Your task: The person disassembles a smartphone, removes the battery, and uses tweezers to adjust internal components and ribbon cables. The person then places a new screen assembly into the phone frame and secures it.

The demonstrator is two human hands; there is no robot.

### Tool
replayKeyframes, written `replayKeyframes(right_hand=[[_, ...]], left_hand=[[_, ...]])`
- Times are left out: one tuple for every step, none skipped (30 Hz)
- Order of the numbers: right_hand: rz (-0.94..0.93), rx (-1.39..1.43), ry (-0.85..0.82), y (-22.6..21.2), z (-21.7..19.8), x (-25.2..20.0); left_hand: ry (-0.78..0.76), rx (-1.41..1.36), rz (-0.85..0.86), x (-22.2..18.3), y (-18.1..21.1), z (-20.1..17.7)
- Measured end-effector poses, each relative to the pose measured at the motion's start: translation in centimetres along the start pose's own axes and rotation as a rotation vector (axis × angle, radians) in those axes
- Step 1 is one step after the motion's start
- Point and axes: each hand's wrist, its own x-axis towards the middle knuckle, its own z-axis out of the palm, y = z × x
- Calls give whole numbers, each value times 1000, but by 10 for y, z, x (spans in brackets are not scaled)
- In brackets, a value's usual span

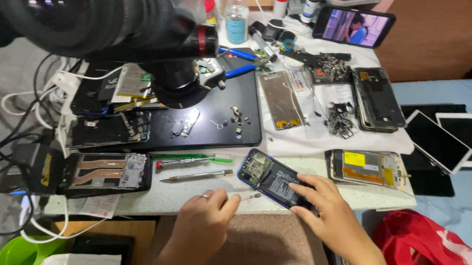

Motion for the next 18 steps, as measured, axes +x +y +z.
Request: replayKeyframes(right_hand=[[-12,-13,9,-1,3,1],[-24,-27,19,-3,6,2],[-33,-40,30,-4,9,2],[-45,-45,37,-4,11,3],[-54,-52,48,-4,13,3],[-62,-60,58,-4,14,4],[-54,-62,60,-4,14,5],[-46,-64,62,-3,15,6],[-35,-67,61,-3,15,6],[-32,-74,61,-3,16,5],[-34,-81,58,-3,16,6],[-35,-88,55,-3,16,6],[-40,-88,59,-3,16,6],[-46,-88,63,-3,16,7],[-53,-87,66,-3,16,7],[-50,-85,66,-2,17,8],[-44,-84,65,-2,17,7],[-38,-83,65,-2,16,7]], left_hand=[[-6,16,4,2,1,-2],[-12,33,8,4,3,-5],[-19,48,15,7,3,-7],[6,71,41,9,4,-9],[32,92,72,12,5,-11],[57,112,104,16,6,-12],[30,129,105,19,7,-13],[4,146,106,23,7,-14],[-25,160,106,26,9,-14],[-19,182,135,29,9,-14],[-11,204,161,31,9,-15],[-4,227,186,34,10,-16],[-14,262,204,36,10,-16],[-24,296,222,38,10,-17],[-34,332,239,40,10,-19],[-41,327,249,41,10,-20],[-50,320,262,43,9,-20],[-59,312,274,45,9,-20]])
